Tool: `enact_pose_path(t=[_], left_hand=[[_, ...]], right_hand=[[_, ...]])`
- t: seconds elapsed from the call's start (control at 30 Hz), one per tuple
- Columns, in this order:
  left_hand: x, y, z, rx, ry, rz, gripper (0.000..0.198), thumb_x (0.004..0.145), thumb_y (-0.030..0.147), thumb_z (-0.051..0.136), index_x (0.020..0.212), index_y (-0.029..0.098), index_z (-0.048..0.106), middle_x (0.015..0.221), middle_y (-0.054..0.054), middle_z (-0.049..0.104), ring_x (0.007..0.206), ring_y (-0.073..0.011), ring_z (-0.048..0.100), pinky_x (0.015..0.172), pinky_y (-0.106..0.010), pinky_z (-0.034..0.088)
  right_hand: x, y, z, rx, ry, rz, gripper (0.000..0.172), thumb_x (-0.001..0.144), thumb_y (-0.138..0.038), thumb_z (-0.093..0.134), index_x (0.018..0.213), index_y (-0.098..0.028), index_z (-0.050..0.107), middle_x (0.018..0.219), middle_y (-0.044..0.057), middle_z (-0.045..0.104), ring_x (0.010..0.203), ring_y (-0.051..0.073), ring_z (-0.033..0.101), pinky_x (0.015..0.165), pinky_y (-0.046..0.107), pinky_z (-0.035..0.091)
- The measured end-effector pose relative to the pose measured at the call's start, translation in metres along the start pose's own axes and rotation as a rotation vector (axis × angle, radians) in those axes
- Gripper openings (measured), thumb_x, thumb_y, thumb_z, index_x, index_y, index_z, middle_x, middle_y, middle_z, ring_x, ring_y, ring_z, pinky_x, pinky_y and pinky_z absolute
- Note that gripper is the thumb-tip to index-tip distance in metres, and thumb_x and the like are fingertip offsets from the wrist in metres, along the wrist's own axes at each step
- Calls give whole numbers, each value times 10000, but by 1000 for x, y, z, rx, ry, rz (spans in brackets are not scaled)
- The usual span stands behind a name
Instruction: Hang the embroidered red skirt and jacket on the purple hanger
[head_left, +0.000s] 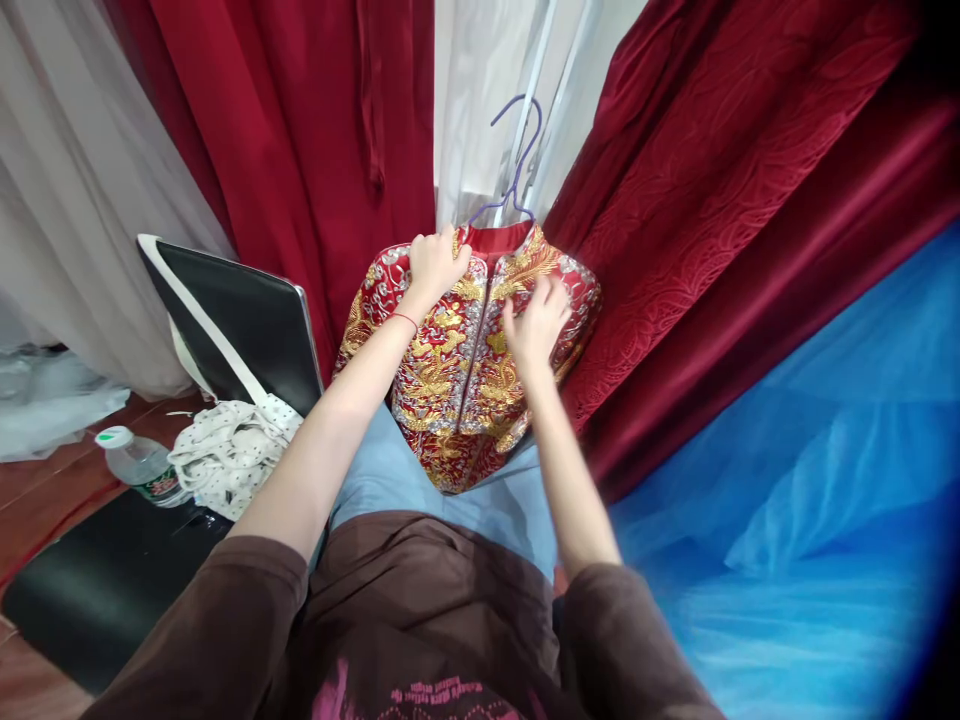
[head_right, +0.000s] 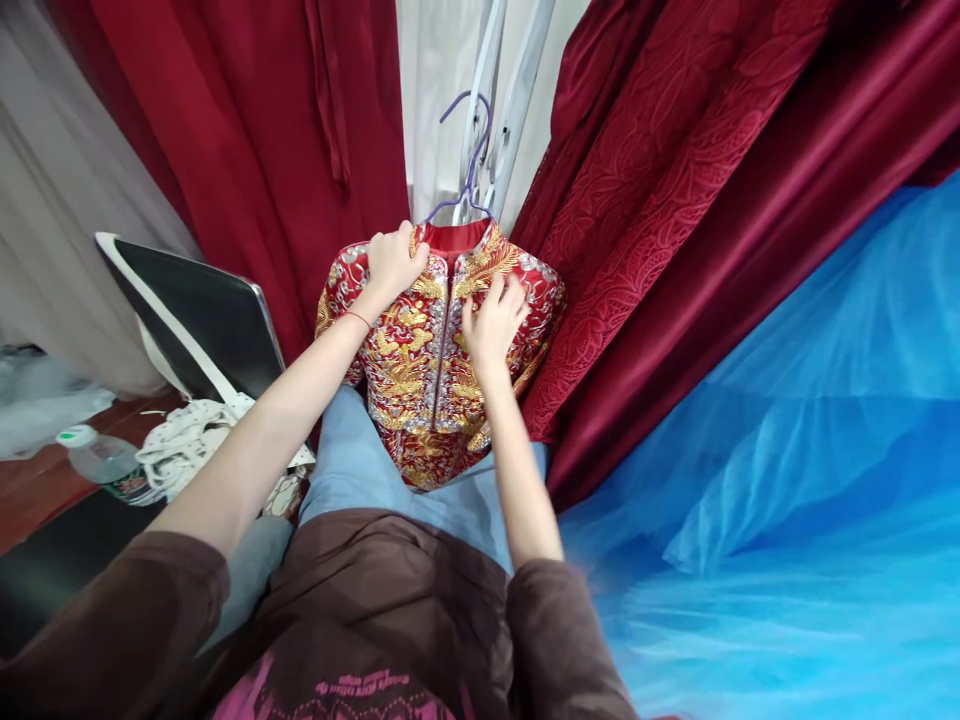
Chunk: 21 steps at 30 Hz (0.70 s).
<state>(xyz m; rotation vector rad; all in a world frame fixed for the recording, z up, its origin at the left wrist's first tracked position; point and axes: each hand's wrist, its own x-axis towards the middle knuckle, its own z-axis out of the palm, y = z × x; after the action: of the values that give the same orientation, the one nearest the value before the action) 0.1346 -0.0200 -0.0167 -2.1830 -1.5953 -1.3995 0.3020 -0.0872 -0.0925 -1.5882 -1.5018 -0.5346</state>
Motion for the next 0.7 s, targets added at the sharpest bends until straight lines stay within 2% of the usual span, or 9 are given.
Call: enact_pose_path(t=[0.07,0.13,0.17,0.2,0.27,0.37,0.5,0.63,0.7], left_hand=[[-1,1,0,-30,2,1,367,913,315,451,1153,102,629,852,-128,690,1076,-301,645,1075,-453,379],[-1,1,0,-46,1,1,367,911,309,454,1158,103,631,846,-123,686,1077,-301,644,1085,-457,368],[-1,1,0,-47,0,1,366,912,306,452,1160,104,631,842,-120,684,1078,-301,644,1090,-457,364],[0,0,0,-44,-1,2,365,914,305,449,1161,105,630,839,-117,682,1079,-299,643,1094,-457,360],[0,-1,0,-37,-6,5,362,920,307,443,1159,111,630,836,-112,681,1081,-297,643,1099,-455,357],[1,-3,4,-37,-14,5,354,929,322,434,1149,123,626,855,-118,687,1088,-305,638,1099,-465,357],[3,-6,8,-51,-4,3,339,940,354,433,1136,143,611,955,-145,702,1140,-324,616,1103,-487,358],[-1,-6,-1,-59,3,49,372,953,406,422,1174,156,586,1175,-186,671,1268,-350,547,1127,-513,347],[-17,-4,-3,-65,44,68,419,959,426,412,1267,174,543,1322,-184,610,1363,-337,467,1161,-517,320]], right_hand=[[-62,5,18,98,-93,154,441,997,-389,326,1234,-122,585,1244,200,597,1207,305,538,1050,511,402],[-121,11,40,163,-391,423,399,992,-402,363,1065,-147,661,1072,165,681,1047,275,632,993,431,453],[-146,14,52,180,-550,563,383,980,-423,405,983,-162,684,1043,162,699,1035,282,647,993,422,452],[-166,16,63,190,-628,617,376,956,-443,464,877,-156,693,979,175,711,999,302,665,968,428,466],[-193,20,83,222,-705,690,380,919,-463,539,748,-152,674,901,192,717,975,321,679,931,422,486],[-207,26,105,335,-740,754,321,911,-401,558,713,-167,652,816,140,724,912,267,701,854,344,519],[-213,30,120,551,-756,856,294,942,-332,479,764,-166,644,699,56,709,685,174,693,700,255,537],[-218,28,131,730,-707,939,267,919,-301,471,724,-172,598,621,18,672,579,145,653,622,234,536],[-220,27,135,789,-672,960,207,874,-260,504,696,-181,573,597,-2,651,558,134,632,621,232,536]])
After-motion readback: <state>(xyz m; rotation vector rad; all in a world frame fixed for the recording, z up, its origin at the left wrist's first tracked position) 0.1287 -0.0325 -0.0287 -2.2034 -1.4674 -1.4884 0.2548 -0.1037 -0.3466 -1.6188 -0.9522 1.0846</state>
